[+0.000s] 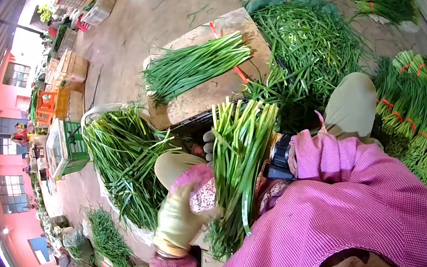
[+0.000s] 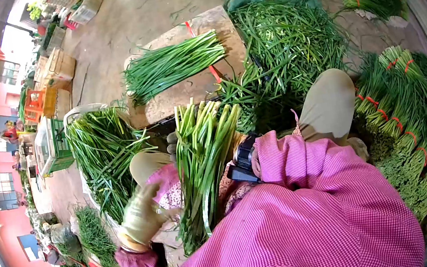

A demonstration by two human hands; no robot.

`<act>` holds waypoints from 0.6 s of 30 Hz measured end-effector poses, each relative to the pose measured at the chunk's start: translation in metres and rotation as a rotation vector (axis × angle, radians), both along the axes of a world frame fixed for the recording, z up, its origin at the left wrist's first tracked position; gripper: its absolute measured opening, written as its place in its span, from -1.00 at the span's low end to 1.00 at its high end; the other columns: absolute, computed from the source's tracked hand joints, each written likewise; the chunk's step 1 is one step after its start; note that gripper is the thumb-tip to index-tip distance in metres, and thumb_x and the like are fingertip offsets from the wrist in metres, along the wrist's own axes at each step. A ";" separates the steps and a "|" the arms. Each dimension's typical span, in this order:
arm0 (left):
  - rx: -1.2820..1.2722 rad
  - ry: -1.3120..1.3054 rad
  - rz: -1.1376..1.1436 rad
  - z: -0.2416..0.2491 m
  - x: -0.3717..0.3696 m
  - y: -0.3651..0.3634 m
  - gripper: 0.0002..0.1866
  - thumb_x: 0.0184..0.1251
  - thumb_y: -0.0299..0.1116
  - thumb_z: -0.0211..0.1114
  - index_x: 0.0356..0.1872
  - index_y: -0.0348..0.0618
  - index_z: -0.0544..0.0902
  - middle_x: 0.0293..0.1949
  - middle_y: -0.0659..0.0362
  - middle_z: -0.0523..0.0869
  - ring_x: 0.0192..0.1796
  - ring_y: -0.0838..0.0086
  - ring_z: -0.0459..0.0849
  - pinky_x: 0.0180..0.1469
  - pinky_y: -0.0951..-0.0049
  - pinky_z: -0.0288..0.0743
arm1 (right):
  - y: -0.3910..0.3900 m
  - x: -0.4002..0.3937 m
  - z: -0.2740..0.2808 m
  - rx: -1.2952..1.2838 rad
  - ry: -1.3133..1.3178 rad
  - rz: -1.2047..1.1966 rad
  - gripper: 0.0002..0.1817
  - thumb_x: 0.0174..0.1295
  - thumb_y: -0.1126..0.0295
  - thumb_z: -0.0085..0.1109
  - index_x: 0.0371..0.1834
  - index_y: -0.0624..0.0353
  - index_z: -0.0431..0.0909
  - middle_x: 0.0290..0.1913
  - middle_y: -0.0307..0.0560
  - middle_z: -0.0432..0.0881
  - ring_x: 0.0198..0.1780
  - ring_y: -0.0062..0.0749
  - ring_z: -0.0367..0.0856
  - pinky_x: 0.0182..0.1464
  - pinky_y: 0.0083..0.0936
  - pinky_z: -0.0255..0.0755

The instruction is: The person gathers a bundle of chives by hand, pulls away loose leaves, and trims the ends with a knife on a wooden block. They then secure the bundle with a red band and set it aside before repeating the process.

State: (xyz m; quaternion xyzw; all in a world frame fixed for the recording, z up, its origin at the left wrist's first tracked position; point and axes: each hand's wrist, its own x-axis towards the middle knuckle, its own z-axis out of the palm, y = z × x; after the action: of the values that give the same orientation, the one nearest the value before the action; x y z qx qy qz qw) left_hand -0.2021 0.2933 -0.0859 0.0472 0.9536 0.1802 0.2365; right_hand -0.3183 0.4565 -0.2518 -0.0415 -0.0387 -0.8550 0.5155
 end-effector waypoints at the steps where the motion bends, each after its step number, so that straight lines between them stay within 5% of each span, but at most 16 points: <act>1: 0.083 0.109 0.089 -0.005 -0.008 -0.016 0.16 -0.08 0.32 0.46 0.46 -0.23 0.23 0.24 -0.19 0.52 0.25 0.05 0.55 0.23 0.16 0.49 | -0.002 -0.001 -0.001 0.007 0.003 -0.002 -0.59 0.45 0.06 -0.04 0.13 0.09 0.55 0.11 -0.04 0.64 0.09 -0.18 0.60 0.24 -0.14 0.44; 4: 0.587 0.260 0.311 -0.048 -0.033 -0.023 0.24 -0.04 0.43 0.38 0.51 -0.28 0.11 0.36 -0.11 0.41 0.43 0.14 0.33 0.43 0.19 0.20 | 0.004 -0.003 -0.005 0.039 0.013 -0.003 -0.61 0.46 0.08 -0.04 0.12 0.09 0.56 0.10 -0.04 0.64 0.09 -0.19 0.60 0.23 -0.15 0.45; 6: 1.037 -0.133 0.286 -0.095 -0.041 -0.020 0.16 0.06 0.24 0.47 0.52 -0.28 0.08 0.40 -0.09 0.33 0.47 0.18 0.22 0.46 0.21 0.16 | 0.009 -0.004 -0.004 0.068 0.008 0.000 -0.62 0.46 0.09 -0.03 0.12 0.09 0.56 0.10 -0.04 0.65 0.08 -0.19 0.60 0.23 -0.16 0.45; 10: 1.425 -0.891 0.289 -0.160 -0.025 0.008 -0.06 0.10 0.22 0.45 0.39 -0.17 0.37 0.18 0.14 0.58 0.20 0.41 0.53 0.23 0.38 0.40 | 0.016 -0.008 -0.010 0.136 0.011 -0.020 -0.63 0.46 0.11 -0.03 0.11 0.09 0.57 0.08 -0.04 0.65 0.08 -0.20 0.61 0.22 -0.17 0.46; 11: 1.447 -0.795 0.362 -0.174 -0.019 0.012 -0.24 0.13 0.07 0.49 0.26 -0.20 0.50 0.03 0.21 0.69 0.02 0.45 0.63 0.11 0.41 0.48 | 0.022 -0.011 -0.012 0.175 0.021 -0.030 -0.64 0.46 0.12 -0.02 0.11 0.09 0.57 0.08 -0.04 0.65 0.08 -0.21 0.61 0.22 -0.17 0.46; 13: 1.456 -0.808 0.417 -0.164 -0.018 0.018 -0.30 0.15 -0.01 0.49 0.24 -0.19 0.52 0.00 0.21 0.70 -0.01 0.44 0.65 0.08 0.40 0.51 | 0.041 -0.030 -0.019 0.297 0.049 -0.057 -0.65 0.46 0.13 -0.02 0.10 0.09 0.58 0.08 -0.04 0.66 0.07 -0.21 0.61 0.21 -0.18 0.47; 16: 1.512 -0.716 0.665 -0.132 -0.015 0.034 -0.48 0.22 -0.24 0.45 0.18 -0.22 0.58 -0.03 0.18 0.74 -0.07 0.41 0.71 0.02 0.39 0.58 | 0.093 -0.082 -0.031 0.796 0.298 -0.164 -0.66 0.46 0.15 -0.01 0.09 0.09 0.59 0.07 -0.04 0.66 0.07 -0.22 0.61 0.20 -0.19 0.48; 18: 1.488 -0.670 0.729 -0.132 -0.012 0.031 -0.51 0.26 -0.28 0.43 0.18 -0.23 0.57 -0.02 0.16 0.73 -0.03 0.41 0.70 0.05 0.40 0.57 | 0.107 -0.092 0.084 1.763 1.354 -0.485 -0.78 0.40 0.30 0.12 -0.11 0.20 0.64 -0.06 -0.09 0.71 -0.08 -0.25 0.66 0.03 -0.36 0.51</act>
State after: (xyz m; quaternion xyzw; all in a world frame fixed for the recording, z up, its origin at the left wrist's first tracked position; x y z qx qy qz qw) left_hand -0.2137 0.3245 -0.2181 -0.1729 0.4264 0.8206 0.3390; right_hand -0.4108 0.5640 -0.1677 -0.1241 0.8716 -0.4634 0.1010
